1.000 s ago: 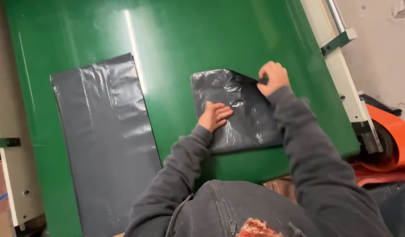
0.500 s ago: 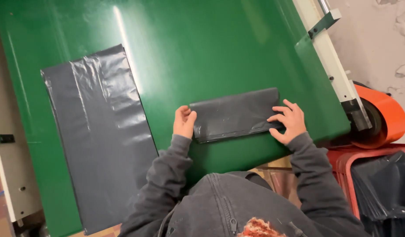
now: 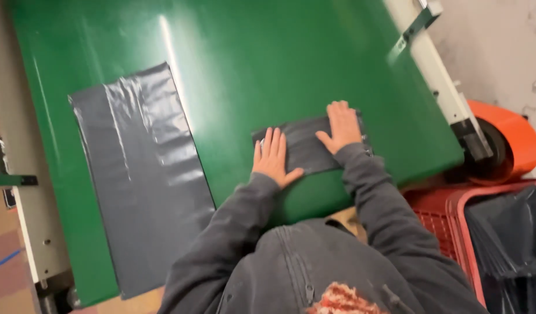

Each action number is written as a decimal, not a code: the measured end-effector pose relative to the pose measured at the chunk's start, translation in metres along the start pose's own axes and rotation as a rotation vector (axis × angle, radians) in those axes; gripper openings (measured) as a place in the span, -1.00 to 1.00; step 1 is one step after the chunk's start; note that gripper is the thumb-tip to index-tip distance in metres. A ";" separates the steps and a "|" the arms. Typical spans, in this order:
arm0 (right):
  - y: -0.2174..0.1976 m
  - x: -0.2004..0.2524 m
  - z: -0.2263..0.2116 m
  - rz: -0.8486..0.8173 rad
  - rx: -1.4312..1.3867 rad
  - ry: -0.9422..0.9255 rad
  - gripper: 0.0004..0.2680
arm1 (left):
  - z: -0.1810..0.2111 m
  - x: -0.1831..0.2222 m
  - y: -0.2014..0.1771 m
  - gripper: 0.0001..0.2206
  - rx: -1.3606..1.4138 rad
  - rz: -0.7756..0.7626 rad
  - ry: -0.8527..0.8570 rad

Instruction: Folding plastic bags coming from a production line and placing them into a plastic crate.

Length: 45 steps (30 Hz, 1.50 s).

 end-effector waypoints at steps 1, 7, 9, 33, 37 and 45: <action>-0.012 0.000 0.023 0.050 0.106 0.026 -0.41 | -0.007 0.008 -0.009 0.02 0.018 0.004 0.050; 0.001 0.015 -0.111 -0.226 0.123 -0.080 -0.36 | 0.001 0.038 0.018 -0.59 -0.228 0.008 0.430; 0.044 0.060 -0.119 -0.237 0.002 -0.226 -0.38 | 0.030 0.041 0.021 -0.72 -0.163 -0.106 0.497; 0.011 0.171 0.115 0.236 -1.258 0.945 -0.72 | -0.015 -0.023 0.007 -0.67 0.454 0.136 -0.252; -0.002 0.145 0.031 0.234 -0.679 0.411 -0.88 | -0.047 0.065 -0.111 -0.63 0.607 0.501 -0.136; 0.309 0.273 -0.101 -1.119 -0.809 0.414 -0.74 | -0.202 0.382 0.066 -0.64 0.615 -0.347 -0.537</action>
Point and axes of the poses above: each hand's wrist, its own x-axis away from the middle knuckle, its own y-axis out of the palm, z = x × y, the point moved 10 cm from there along -x, towards the middle knuckle, and after that the axes turned 13 degrees about -x, right-handed, at the moved point
